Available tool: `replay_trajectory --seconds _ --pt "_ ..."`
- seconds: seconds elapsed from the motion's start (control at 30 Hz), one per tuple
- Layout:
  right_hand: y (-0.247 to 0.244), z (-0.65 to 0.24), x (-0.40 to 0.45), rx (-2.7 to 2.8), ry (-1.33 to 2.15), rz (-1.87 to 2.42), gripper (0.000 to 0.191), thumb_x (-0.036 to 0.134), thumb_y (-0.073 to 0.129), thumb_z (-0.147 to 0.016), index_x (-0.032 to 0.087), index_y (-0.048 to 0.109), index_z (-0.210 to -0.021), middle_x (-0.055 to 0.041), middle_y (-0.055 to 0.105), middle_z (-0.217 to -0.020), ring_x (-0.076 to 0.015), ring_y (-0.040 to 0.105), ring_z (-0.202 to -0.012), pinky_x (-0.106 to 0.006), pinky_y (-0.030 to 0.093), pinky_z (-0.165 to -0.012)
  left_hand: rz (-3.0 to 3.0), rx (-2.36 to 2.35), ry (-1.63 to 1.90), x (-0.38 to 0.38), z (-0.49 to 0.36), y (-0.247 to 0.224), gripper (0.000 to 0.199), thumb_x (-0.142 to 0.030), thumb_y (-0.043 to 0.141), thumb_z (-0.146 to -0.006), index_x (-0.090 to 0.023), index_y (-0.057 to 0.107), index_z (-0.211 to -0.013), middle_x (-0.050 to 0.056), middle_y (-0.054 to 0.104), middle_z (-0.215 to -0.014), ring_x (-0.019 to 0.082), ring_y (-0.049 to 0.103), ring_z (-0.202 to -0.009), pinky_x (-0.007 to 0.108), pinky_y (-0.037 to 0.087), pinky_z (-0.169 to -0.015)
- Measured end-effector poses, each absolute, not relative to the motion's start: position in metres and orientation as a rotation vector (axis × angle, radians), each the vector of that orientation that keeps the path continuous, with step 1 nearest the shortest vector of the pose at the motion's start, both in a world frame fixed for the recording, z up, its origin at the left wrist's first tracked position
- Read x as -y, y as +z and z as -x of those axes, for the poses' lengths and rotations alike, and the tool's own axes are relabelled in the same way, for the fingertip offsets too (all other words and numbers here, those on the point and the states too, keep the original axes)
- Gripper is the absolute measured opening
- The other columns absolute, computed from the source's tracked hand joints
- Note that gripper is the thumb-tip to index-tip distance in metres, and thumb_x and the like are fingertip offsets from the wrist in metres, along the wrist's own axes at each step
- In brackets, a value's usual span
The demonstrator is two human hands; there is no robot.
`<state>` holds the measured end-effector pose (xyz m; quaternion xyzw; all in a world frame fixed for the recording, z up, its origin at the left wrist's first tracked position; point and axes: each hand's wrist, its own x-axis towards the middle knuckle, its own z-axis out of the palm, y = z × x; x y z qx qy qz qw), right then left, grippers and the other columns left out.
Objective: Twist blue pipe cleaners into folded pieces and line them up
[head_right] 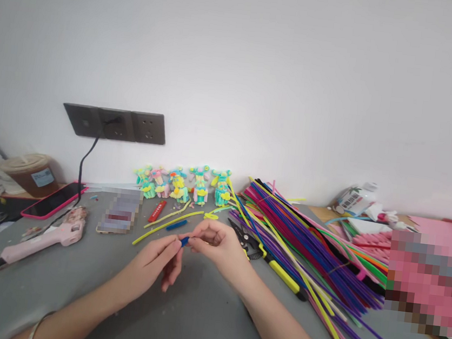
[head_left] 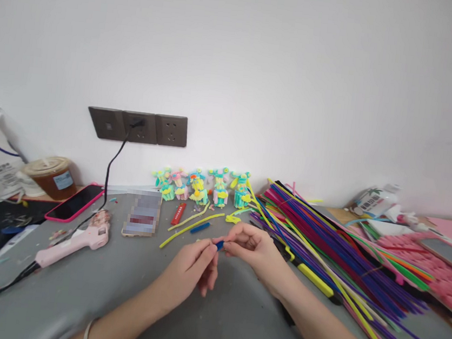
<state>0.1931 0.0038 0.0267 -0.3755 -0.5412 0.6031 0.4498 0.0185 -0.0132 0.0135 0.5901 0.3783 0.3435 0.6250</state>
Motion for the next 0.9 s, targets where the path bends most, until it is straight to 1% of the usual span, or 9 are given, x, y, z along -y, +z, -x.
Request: replay_trajectory --seconds 0.17,0.23,0.33,0.4,0.5,0.63,0.7,0.8,0.9 --pt "0.026 -0.190 -0.003 1.412 1.413 0.905 0.024 0.035 0.074 -0.074 0.020 0.056 -0.079 -0.0035 0.069 -0.085 -0.0155 0.064 -0.075 -0.027 0.050 -0.066 -1.487 -0.928 0.798 0.013 -0.016 0.011 0.040 -0.053 0.038 -0.093 -0.019 0.049 -0.074 -0.003 0.055 -0.047 0.009 0.045 -0.036 0.018 0.038 -0.039" --pt "0.026 -0.188 0.000 1.502 1.198 0.953 0.019 0.032 0.071 -0.076 0.020 0.056 -0.080 -0.0046 0.066 -0.089 -0.0164 0.062 -0.075 -0.027 0.049 -0.063 -1.568 -0.978 0.827 0.014 -0.015 0.011 0.038 -0.049 0.037 -0.094 -0.019 0.050 -0.074 -0.002 0.058 -0.047 0.010 0.048 -0.036 0.018 0.039 -0.041" --pt "0.028 -0.187 0.005 1.674 0.694 1.058 0.004 0.022 0.063 -0.081 0.020 0.061 -0.079 -0.0019 0.055 -0.077 -0.0144 0.052 -0.065 -0.026 0.043 -0.058 -1.721 -1.093 0.886 0.016 -0.012 0.015 0.034 -0.042 0.038 -0.095 -0.020 0.049 -0.072 -0.001 0.064 -0.050 0.012 0.055 -0.040 0.020 0.043 -0.045" --pt "0.028 -0.186 0.008 1.745 0.499 1.075 0.008 0.018 0.060 -0.084 0.021 0.065 -0.079 -0.0006 0.051 -0.069 -0.0140 0.047 -0.060 -0.026 0.040 -0.055 -1.817 -1.171 0.908 0.016 -0.010 0.019 0.031 -0.037 0.038 -0.095 -0.021 0.050 -0.072 -0.001 0.068 -0.054 0.013 0.060 -0.043 0.020 0.045 -0.049" --pt "0.028 -0.184 0.010 1.758 0.517 1.040 0.011 0.019 0.059 -0.086 0.022 0.070 -0.085 -0.0030 0.059 -0.074 -0.0143 0.052 -0.061 -0.026 0.042 -0.054 -1.923 -1.254 0.913 0.016 -0.009 0.022 0.028 -0.034 0.038 -0.095 -0.021 0.051 -0.074 -0.001 0.071 -0.060 0.014 0.065 -0.048 0.021 0.047 -0.054" --pt "0.025 -0.180 0.012 1.754 0.634 0.982 0.017 0.018 0.061 -0.086 0.024 0.074 -0.094 -0.0060 0.069 -0.087 -0.0181 0.063 -0.074 -0.028 0.049 -0.063 -1.991 -1.308 0.933 0.015 -0.008 0.021 0.024 -0.031 0.038 -0.095 -0.023 0.050 -0.076 -0.003 0.072 -0.061 0.015 0.067 -0.051 0.023 0.046 -0.057" --pt "0.024 -0.179 0.013 1.758 0.666 0.976 0.020 0.018 0.061 -0.086 0.025 0.074 -0.099 -0.0066 0.070 -0.092 -0.0188 0.064 -0.077 -0.029 0.052 -0.066 -2.006 -1.312 0.943 0.014 -0.008 0.019 0.022 -0.029 0.038 -0.095 -0.024 0.049 -0.077 -0.003 0.072 -0.061 0.016 0.067 -0.052 0.024 0.045 -0.058" --pt "0.022 -0.177 0.014 1.744 0.730 0.977 0.028 0.017 0.060 -0.084 0.025 0.072 -0.108 -0.0075 0.068 -0.104 -0.0160 0.063 -0.072 -0.029 0.053 -0.067 -2.020 -1.315 0.941 0.014 -0.008 0.018 0.022 -0.029 0.038 -0.096 -0.024 0.049 -0.077 -0.003 0.073 -0.063 0.017 0.068 -0.054 0.025 0.044 -0.058" --pt "0.021 -0.176 0.014 1.702 0.835 0.962 0.030 0.017 0.060 -0.083 0.025 0.071 -0.110 -0.0078 0.067 -0.109 -0.0144 0.061 -0.070 -0.029 0.053 -0.069 -2.009 -1.295 0.954 0.014 -0.008 0.018 0.023 -0.029 0.038 -0.096 -0.024 0.049 -0.076 -0.002 0.072 -0.063 0.018 0.068 -0.057 0.025 0.045 -0.059"
